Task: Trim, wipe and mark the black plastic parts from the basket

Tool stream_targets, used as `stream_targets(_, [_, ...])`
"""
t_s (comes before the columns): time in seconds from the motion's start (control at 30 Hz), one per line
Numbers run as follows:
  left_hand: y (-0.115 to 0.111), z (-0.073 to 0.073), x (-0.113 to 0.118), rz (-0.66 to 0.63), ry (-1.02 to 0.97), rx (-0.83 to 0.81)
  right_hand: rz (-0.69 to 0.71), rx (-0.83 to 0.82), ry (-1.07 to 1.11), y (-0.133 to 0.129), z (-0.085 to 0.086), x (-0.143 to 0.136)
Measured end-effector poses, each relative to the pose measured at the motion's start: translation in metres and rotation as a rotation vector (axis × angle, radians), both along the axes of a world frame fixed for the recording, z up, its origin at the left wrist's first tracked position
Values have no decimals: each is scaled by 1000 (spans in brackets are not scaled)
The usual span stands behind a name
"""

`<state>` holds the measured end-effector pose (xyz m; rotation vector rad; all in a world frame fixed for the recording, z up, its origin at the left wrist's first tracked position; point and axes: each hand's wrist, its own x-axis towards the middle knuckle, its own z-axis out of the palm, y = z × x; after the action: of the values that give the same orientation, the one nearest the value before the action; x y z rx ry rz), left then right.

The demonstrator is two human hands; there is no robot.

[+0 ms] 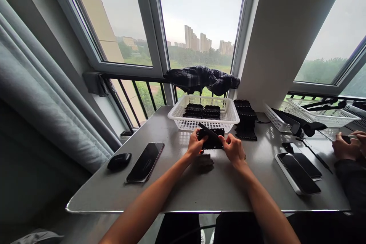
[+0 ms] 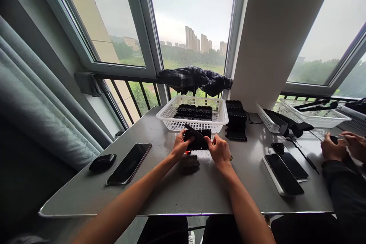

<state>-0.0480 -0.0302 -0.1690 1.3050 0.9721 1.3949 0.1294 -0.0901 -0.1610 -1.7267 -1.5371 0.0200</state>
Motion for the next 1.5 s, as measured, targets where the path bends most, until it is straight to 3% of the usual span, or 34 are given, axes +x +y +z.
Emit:
stream_targets(0.27, [1, 5, -4, 48, 7, 0, -178, 6, 9, 1, 5, 25])
stream_targets(0.47, [1, 4, -4, 0, -4, -18, 14, 33, -25, 1, 0, 8])
stream_targets(0.7, [0, 4, -2, 76, -39, -11, -143, 25, 38, 2, 4, 26])
stream_targets(0.93, [-1, 3, -1, 58, -10, -9, 36, 15, -37, 2, -1, 4])
stream_targets(1.17, [6, 2, -6, 59, -41, -41, -104, -12, 12, 1, 3, 19])
stream_targets(1.33, [5, -3, -2, 32, -1, -1, 49, -25, -26, -5, 2, -5])
stream_targets(1.5, [3, -2, -2, 58, -5, -19, 16, -67, -43, -2, 2, 3])
